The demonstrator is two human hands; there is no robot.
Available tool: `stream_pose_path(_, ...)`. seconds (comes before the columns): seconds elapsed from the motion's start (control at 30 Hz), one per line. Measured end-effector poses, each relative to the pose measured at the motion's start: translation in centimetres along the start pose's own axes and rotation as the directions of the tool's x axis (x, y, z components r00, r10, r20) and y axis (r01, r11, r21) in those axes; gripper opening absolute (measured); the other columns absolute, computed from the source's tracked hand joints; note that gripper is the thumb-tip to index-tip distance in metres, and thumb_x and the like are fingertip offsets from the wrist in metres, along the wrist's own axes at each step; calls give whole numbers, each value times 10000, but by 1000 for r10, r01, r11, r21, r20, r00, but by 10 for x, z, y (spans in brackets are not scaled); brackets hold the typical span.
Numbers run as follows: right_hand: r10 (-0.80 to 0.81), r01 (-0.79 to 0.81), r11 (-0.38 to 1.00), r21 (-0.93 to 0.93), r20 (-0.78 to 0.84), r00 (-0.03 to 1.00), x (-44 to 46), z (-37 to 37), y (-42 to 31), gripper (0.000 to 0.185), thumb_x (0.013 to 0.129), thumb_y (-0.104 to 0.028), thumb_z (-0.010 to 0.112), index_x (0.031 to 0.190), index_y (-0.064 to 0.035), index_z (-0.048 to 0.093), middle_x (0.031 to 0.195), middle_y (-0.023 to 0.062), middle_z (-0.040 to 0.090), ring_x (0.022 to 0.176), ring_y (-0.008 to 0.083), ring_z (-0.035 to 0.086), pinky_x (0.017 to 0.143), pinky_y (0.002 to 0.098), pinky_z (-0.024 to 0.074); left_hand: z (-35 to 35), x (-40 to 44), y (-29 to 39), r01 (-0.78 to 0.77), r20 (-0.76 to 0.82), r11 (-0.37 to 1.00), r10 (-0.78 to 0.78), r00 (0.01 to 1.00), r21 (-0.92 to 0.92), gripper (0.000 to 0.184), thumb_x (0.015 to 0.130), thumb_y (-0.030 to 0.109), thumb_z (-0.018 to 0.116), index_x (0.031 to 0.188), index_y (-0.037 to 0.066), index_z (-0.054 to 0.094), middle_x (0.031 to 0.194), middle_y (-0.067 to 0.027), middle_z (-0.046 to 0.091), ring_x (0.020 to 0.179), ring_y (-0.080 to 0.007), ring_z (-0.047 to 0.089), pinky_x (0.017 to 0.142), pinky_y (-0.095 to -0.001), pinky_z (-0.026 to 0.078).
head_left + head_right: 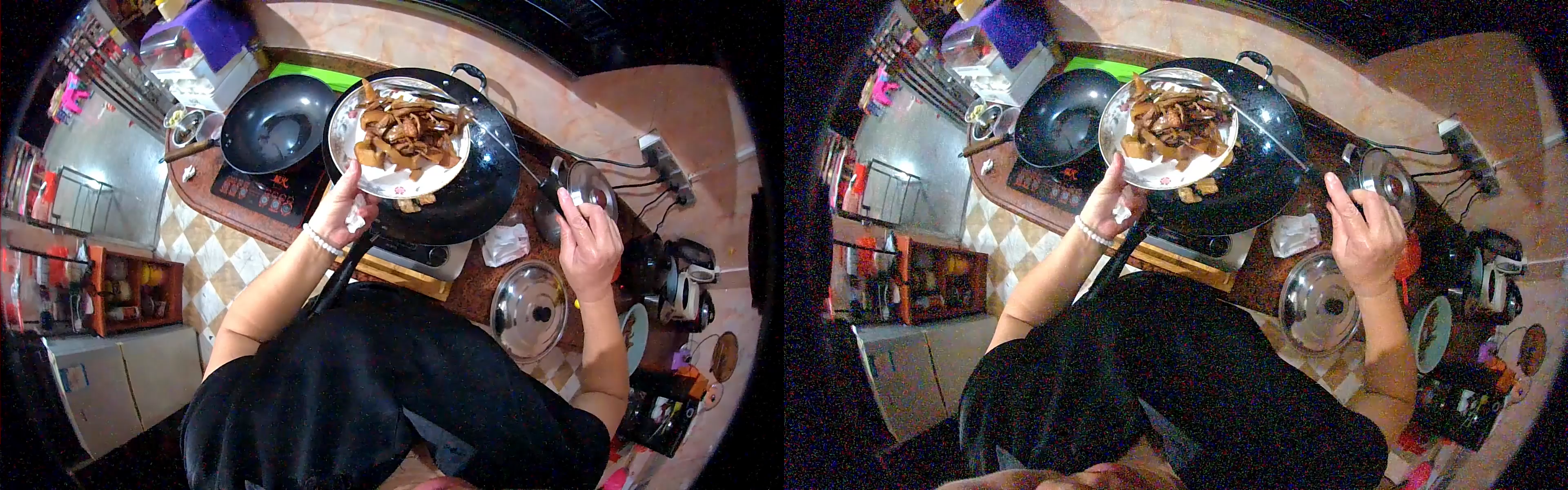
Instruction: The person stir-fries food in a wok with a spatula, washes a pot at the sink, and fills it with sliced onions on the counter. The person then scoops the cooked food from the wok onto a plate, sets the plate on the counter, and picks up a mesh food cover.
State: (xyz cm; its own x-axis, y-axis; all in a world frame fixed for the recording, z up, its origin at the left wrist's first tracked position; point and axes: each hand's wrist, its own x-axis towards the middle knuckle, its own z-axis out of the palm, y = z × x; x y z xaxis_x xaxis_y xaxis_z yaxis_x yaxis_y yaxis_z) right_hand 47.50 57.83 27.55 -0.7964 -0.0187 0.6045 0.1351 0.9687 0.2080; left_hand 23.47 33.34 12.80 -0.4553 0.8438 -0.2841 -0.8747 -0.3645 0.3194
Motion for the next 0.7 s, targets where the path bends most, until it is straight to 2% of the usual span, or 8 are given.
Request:
stream_pose_path(0.17,-30,32,999,41,-47,998,22,-7,-8,451,703,-75,695,1132,-200,636,793,30,509,682,214,530,595,338,438,3,0,2,15,4,1000,-15,1000,27,377,844,403,614,1065,110,530,842,-23,618,587,-84,542,380,-164,376)
stream_pose_path(0.27,-111,106,993,-55,-78,991,37,-11,-3,499,673,-37,672,1129,-237,637,807,21,503,695,212,518,594,344,426,3,1,3,31,12,999,-32,999,9,389,846,400,612,1081,100,528,855,-22,619,590,-79,540,383,-162,375)
stream_pose_path(0.4,-189,172,955,-241,-51,981,56,-26,10,490,711,-78,639,1126,-337,628,813,-19,512,697,184,503,568,318,386,0,3,2,31,53,999,-33,998,35,407,850,398,609,1099,88,523,870,-19,614,597,-72,534,389,-157,372)
stream_pose_path(0.57,-266,247,891,-381,3,964,82,-53,13,525,667,-100,634,1127,-353,625,832,-33,516,701,166,494,577,300,374,0,4,3,35,52,999,-36,998,16,415,852,403,606,1098,81,520,871,-21,607,598,-70,526,389,-153,371)
stream_pose_path(0.67,-419,371,813,-449,-9,908,100,-65,11,530,650,-108,621,1121,-351,632,851,-37,533,687,157,490,542,298,348,4,4,5,37,32,998,-38,999,45,409,852,400,610,1082,75,519,849,-26,602,591,-70,522,390,-153,372)
stream_pose_path(0.7,-423,375,810,-450,-6,906,105,-69,9,530,650,-108,621,1121,-351,632,851,-37,533,687,157,490,542,298,348,6,5,5,35,3,999,-35,999,32,415,868,420,572,1076,64,523,785,-39,614,506,-88,524,367,-175,407)
